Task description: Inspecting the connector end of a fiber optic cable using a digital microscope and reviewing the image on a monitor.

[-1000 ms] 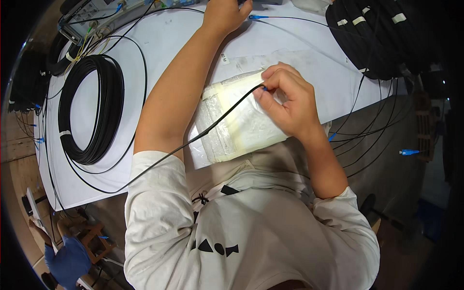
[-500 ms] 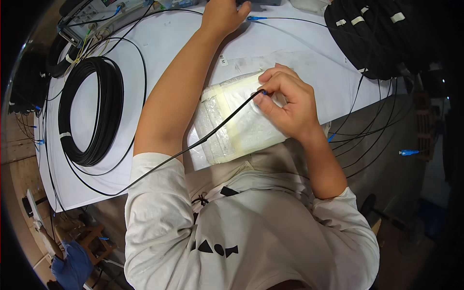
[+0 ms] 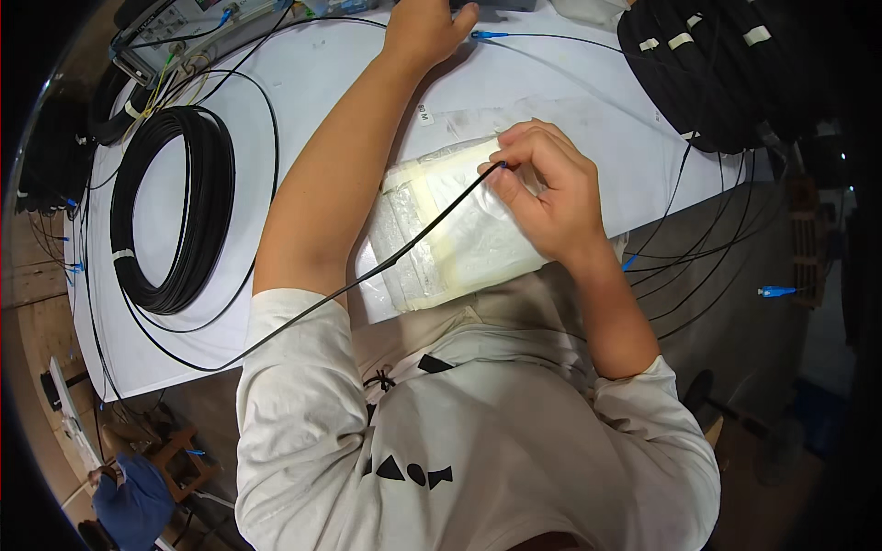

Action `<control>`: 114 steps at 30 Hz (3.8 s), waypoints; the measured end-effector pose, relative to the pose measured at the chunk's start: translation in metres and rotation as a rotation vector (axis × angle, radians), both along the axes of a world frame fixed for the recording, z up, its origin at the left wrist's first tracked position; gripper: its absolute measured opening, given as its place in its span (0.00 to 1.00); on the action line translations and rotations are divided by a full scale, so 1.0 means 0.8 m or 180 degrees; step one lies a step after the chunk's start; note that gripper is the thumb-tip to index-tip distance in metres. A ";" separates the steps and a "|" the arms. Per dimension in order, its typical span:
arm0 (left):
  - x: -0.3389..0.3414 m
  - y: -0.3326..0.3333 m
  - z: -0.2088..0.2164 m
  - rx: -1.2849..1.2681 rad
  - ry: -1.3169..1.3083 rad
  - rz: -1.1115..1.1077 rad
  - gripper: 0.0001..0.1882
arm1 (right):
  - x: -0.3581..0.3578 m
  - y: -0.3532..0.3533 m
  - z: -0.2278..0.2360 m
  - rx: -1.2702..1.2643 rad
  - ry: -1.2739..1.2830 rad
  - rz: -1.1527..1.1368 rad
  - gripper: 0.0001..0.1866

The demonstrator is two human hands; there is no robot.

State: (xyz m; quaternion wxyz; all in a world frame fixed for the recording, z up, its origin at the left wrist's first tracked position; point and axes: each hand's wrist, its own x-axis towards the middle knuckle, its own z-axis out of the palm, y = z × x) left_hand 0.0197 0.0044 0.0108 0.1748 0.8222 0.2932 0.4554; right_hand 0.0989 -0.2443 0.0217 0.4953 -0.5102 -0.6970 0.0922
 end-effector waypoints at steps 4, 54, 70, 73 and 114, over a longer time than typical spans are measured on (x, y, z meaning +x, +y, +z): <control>-0.004 0.001 0.001 0.0133 -0.0001 0.0047 0.41 | -0.002 0.001 0.005 0.0127 -0.0264 0.0123 0.11; -0.005 -0.005 0.008 -0.0138 0.0057 0.0039 0.43 | -0.001 -0.004 0.008 -0.0046 -0.0075 0.0014 0.11; -0.005 0.004 -0.002 -0.0116 0.0059 -0.0003 0.43 | -0.001 -0.001 0.001 0.0046 0.0060 0.0213 0.11; -0.004 -0.003 0.003 -0.0188 0.0039 0.0001 0.43 | -0.002 -0.003 0.001 -0.0004 0.0080 -0.0024 0.12; -0.006 -0.006 0.009 -0.0181 0.0012 -0.0031 0.42 | 0.001 -0.004 0.008 0.0079 -0.0171 0.0101 0.10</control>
